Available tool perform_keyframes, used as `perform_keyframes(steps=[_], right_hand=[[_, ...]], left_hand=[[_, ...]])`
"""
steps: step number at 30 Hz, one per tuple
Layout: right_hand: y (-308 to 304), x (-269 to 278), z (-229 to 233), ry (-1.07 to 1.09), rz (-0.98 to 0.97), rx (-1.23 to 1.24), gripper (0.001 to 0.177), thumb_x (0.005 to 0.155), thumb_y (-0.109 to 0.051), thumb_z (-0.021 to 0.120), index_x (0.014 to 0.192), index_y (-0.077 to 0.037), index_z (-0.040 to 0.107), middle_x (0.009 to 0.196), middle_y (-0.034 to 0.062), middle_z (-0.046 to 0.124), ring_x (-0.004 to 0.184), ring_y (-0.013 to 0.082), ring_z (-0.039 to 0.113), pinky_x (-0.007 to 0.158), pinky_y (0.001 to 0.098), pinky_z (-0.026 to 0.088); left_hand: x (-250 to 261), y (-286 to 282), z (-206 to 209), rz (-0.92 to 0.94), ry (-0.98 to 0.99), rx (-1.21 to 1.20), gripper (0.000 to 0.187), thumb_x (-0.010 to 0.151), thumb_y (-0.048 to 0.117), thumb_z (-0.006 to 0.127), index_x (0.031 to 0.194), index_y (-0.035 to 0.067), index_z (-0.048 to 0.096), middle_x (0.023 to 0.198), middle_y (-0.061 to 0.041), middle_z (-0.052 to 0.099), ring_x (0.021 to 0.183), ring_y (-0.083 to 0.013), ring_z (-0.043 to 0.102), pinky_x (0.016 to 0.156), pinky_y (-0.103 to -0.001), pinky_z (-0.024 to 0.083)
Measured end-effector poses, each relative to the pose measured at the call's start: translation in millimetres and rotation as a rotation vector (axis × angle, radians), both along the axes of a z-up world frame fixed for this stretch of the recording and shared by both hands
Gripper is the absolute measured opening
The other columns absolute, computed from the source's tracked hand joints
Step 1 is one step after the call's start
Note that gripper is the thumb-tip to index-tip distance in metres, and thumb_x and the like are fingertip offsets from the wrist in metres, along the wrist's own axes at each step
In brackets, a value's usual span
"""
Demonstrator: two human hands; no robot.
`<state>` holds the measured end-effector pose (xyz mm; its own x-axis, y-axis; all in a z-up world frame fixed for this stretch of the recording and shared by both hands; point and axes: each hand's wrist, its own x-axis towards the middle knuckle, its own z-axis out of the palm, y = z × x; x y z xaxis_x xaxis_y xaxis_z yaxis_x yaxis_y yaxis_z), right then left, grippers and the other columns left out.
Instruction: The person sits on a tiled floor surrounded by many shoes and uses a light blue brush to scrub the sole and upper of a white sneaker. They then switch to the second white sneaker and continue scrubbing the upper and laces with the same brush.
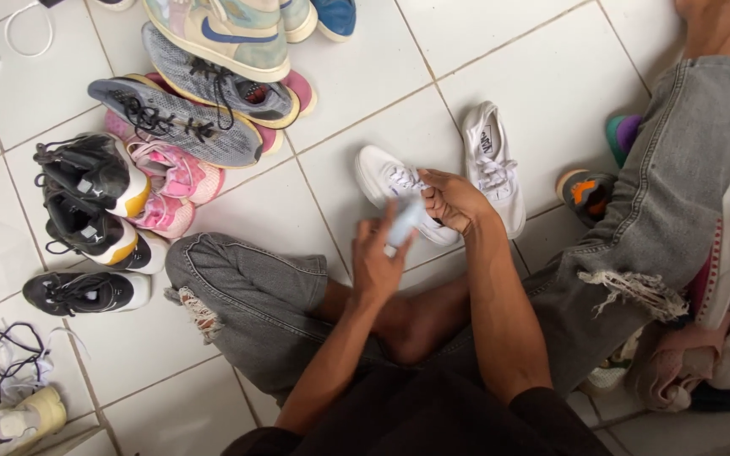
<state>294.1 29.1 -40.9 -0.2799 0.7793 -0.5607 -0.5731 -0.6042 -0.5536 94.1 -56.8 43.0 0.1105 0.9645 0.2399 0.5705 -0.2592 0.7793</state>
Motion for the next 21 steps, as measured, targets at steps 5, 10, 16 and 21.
perform_keyframes(steps=[5, 10, 16, 21], right_hand=[[-3, -6, 13, 0.043, -0.002, 0.006, 0.028, 0.102, -0.024, 0.06, 0.121, -0.003, 0.057, 0.075, 0.0101, 0.075, 0.066, 0.0225, 0.076, 0.058, 0.0437, 0.064], [-6, 0, -4, 0.054, 0.0, -0.001, 0.037, 0.103, -0.024, 0.059, 0.131, 0.0, 0.055, 0.08, 0.0139, 0.075, 0.074, 0.0286, 0.078, 0.064, 0.051, 0.064], [-8, -10, 3, 0.051, 0.139, 0.049, 0.04, 0.104, -0.026, 0.057, 0.14, -0.01, 0.05, 0.079, 0.015, 0.073, 0.073, 0.0296, 0.077, 0.065, 0.0493, 0.065], [-11, -14, 28, 0.106, 0.11, 0.067, 0.037, 0.105, -0.022, 0.054, 0.14, -0.008, 0.049, 0.084, 0.0163, 0.075, 0.082, 0.0308, 0.078, 0.076, 0.0527, 0.063]], left_hand=[[16, -27, 14, -0.113, 0.024, -0.115, 0.064, 0.084, 0.022, 0.08, 0.144, 0.022, 0.058, 0.105, -0.01, 0.056, 0.091, -0.036, 0.068, 0.073, -0.041, 0.058], [6, -17, 9, -0.13, 0.127, -0.056, 0.065, 0.074, 0.021, 0.083, 0.137, 0.02, 0.065, 0.102, -0.01, 0.056, 0.088, -0.0396, 0.066, 0.076, -0.05, 0.053], [-2, -32, -13, -0.16, 0.244, -0.079, 0.071, 0.073, 0.026, 0.084, 0.141, 0.028, 0.061, 0.11, -0.007, 0.056, 0.095, -0.0362, 0.067, 0.084, -0.046, 0.05], [-16, -9, 7, -0.02, 0.19, -0.106, 0.058, 0.089, 0.034, 0.077, 0.143, 0.022, 0.06, 0.107, -0.006, 0.056, 0.098, -0.032, 0.067, 0.089, -0.043, 0.048]])
